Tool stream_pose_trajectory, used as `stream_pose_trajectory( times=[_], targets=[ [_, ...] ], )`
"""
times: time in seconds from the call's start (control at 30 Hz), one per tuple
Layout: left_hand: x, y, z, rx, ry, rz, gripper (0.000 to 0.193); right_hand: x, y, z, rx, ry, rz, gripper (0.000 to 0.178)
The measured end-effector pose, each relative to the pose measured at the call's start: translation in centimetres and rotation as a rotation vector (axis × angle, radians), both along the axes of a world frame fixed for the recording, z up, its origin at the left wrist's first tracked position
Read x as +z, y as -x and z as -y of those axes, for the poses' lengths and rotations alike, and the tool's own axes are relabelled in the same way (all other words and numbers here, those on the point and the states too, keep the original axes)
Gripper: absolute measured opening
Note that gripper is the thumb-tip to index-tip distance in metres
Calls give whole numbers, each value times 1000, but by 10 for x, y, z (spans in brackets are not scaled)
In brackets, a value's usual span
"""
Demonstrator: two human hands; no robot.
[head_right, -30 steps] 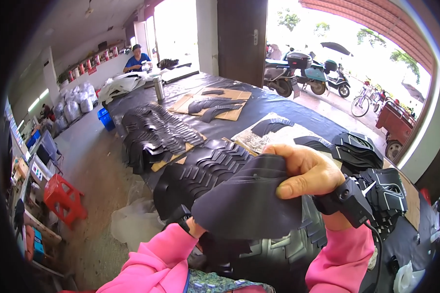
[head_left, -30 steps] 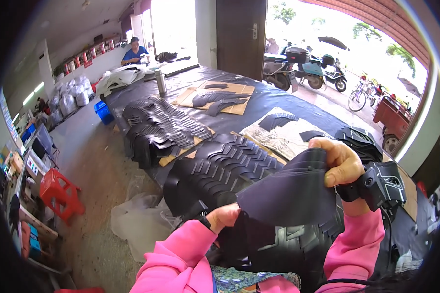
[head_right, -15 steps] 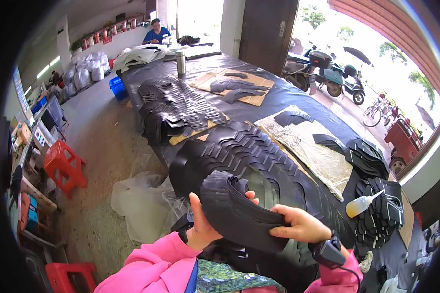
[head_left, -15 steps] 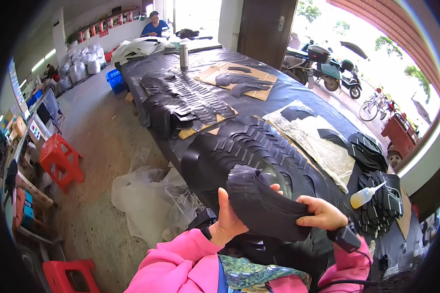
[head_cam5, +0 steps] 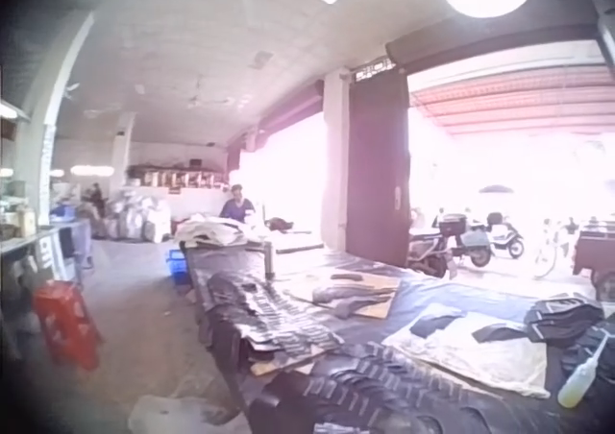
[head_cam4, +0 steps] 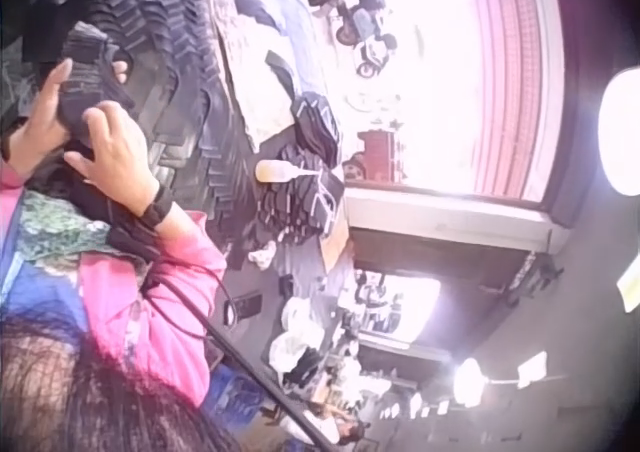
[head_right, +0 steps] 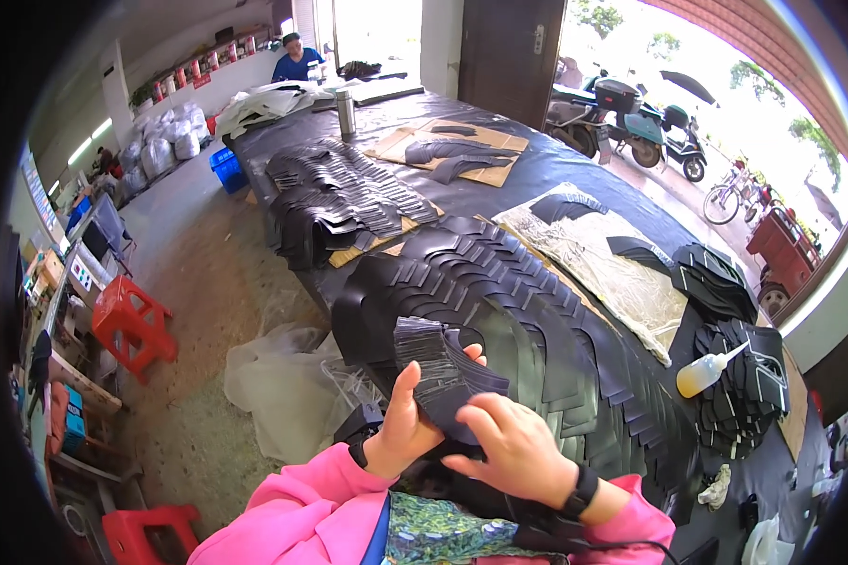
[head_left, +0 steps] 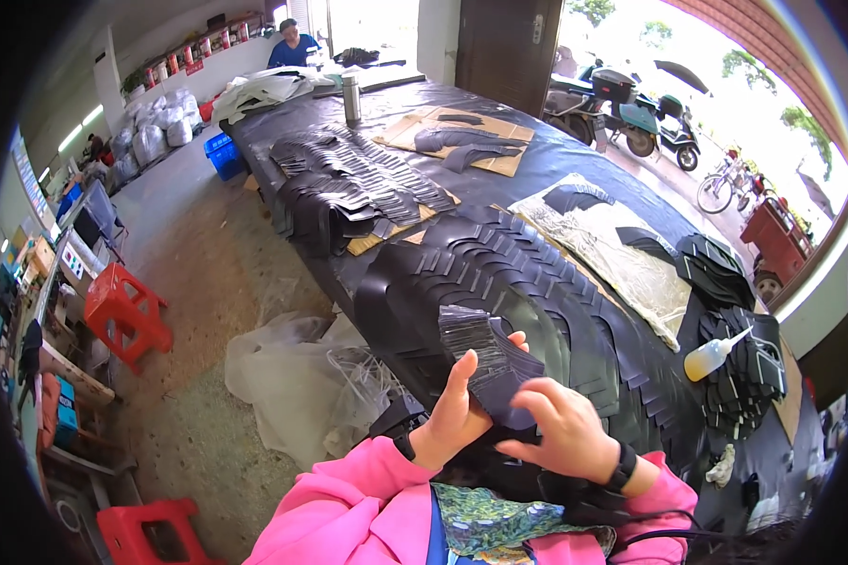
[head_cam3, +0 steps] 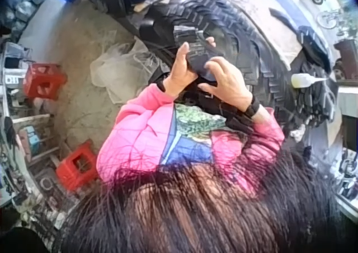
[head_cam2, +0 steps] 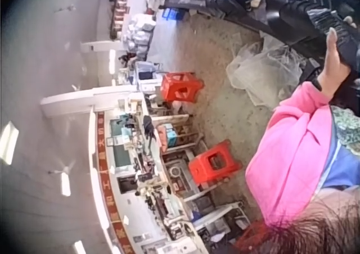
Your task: The person is stitching or assembling leather components of a shoe upper at a long work table.
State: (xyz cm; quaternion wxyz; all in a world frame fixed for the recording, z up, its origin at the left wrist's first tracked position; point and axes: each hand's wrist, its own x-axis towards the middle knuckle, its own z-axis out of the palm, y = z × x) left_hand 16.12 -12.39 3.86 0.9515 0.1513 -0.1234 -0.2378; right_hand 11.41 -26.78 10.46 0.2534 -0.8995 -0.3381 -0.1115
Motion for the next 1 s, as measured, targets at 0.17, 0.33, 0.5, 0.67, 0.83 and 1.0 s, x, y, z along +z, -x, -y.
stream_pose_trajectory(
  times=[0.17, 0.33, 0.5, 0.67, 0.83, 1.0],
  targets=[
    [-4, 1, -11, -31, 22, 90, 78, -18, -19, -7, -8, -135, -123, 40],
    [-7, 1, -22, -7, -117, 164, 72, -17, -21, -8, 26, -318, -346, 31],
    [-4, 1, -24, -31, -172, 189, 72, -26, -21, -1, 45, -528, -574, 20],
    [2, 3, -22, -23, -154, 146, 71, -24, -14, -5, 37, -512, -453, 7],
    [3, 5, -20, 13, -202, 211, 71, -23, -11, -3, -7, -584, -515, 9],
    [6, 10, -15, -8, -212, 251, 71, -30, -7, 2, -1, -664, -518, 11]
  ],
)
